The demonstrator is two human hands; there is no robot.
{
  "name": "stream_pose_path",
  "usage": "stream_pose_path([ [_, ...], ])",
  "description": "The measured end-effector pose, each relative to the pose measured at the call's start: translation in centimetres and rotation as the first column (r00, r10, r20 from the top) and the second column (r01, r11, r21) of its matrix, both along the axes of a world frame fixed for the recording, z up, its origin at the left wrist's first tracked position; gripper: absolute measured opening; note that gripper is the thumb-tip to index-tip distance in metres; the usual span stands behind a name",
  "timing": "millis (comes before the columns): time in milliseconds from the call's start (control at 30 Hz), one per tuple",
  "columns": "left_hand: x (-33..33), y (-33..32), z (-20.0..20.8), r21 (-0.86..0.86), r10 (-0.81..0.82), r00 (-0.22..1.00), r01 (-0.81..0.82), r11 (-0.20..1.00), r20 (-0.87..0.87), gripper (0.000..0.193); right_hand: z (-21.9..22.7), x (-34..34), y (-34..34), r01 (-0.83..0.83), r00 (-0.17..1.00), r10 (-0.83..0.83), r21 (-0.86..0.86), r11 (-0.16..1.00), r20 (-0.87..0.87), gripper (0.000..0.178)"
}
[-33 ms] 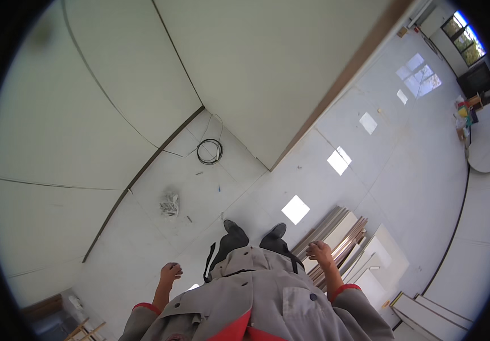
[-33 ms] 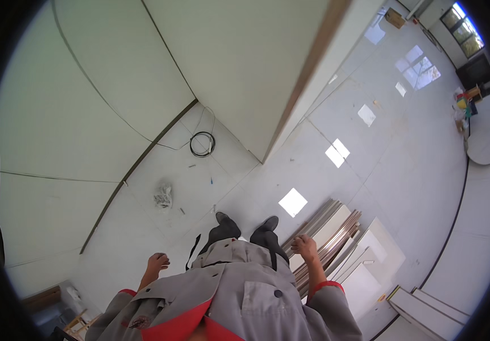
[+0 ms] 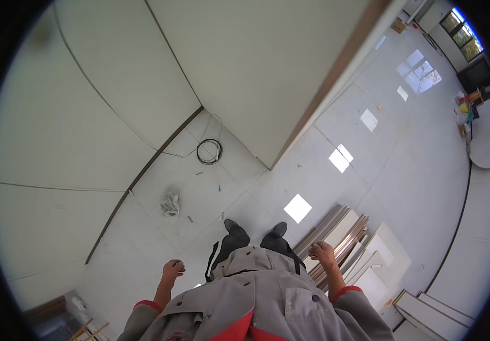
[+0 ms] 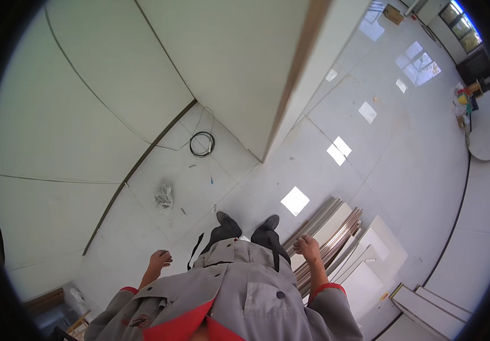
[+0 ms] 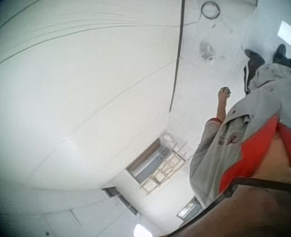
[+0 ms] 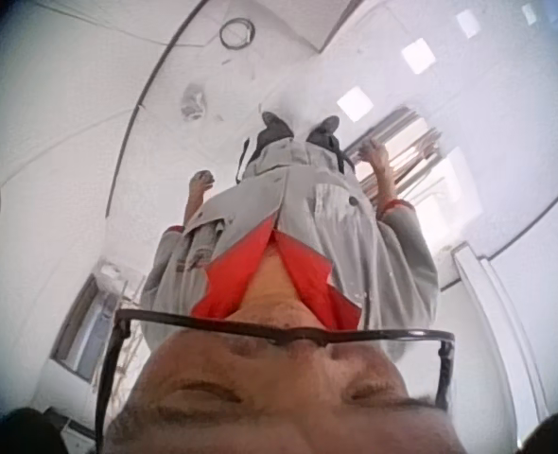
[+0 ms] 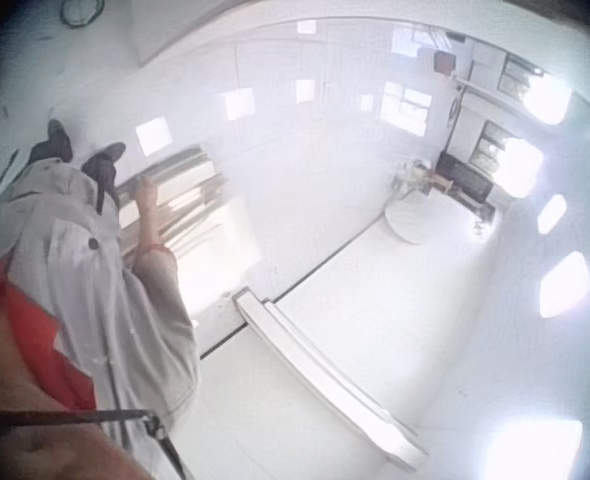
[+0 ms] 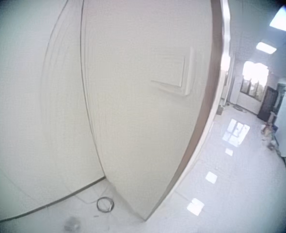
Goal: The person walks through a room under renovation, picks up a long metal strip, and measures a wall section. They then kneel on the floor, unwrap a metal strip from plastic, measure it, and prepare it for installation.
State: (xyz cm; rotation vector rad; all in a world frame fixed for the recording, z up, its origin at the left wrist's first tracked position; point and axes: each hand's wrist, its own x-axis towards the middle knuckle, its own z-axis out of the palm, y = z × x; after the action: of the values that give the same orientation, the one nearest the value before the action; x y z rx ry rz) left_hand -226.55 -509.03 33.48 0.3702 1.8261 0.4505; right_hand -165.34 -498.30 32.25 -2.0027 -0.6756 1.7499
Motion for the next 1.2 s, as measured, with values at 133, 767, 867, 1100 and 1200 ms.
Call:
stream_pose_path([
  [133,6.3,7.1,-0.1,0.072,-0.209,0.978,0.208,0.975,0.010,0.041,-0.6,6.3,-5.1,0.205,0.979,-0.205,-0.038,0.978,-0.002,0.025],
  [767,16.7,14.7,1.1,-0.009,-0.495,0.868,0.496,0.869,0.021,0.043,-2.9,12.5,-10.8,0.439,0.897,-0.441,-0.053,0.897,-0.037,0.014],
  [867,16.7,15.8,1.0,-0.014,-0.515,0.856,0.516,0.857,0.035,0.043,-2.9,11.2,-9.4,0.446,0.887,-0.449,-0.053,0.893,-0.109,0.020],
  [1100,14.2,24.7,-1.0,0.000,-0.666,0.742,0.668,0.744,0.072,0.045,-1.7,5.8,-11.0,0.587,0.805,-0.586,0.016,0.809,0.090,0.021],
  [1200,12.3,28.3,-1.5,0.038,-0.674,0.735,0.673,0.738,0.075,0.045,0.3,2.2,-11.0,0.526,0.835,-0.529,0.061,0.848,0.153,0.020],
])
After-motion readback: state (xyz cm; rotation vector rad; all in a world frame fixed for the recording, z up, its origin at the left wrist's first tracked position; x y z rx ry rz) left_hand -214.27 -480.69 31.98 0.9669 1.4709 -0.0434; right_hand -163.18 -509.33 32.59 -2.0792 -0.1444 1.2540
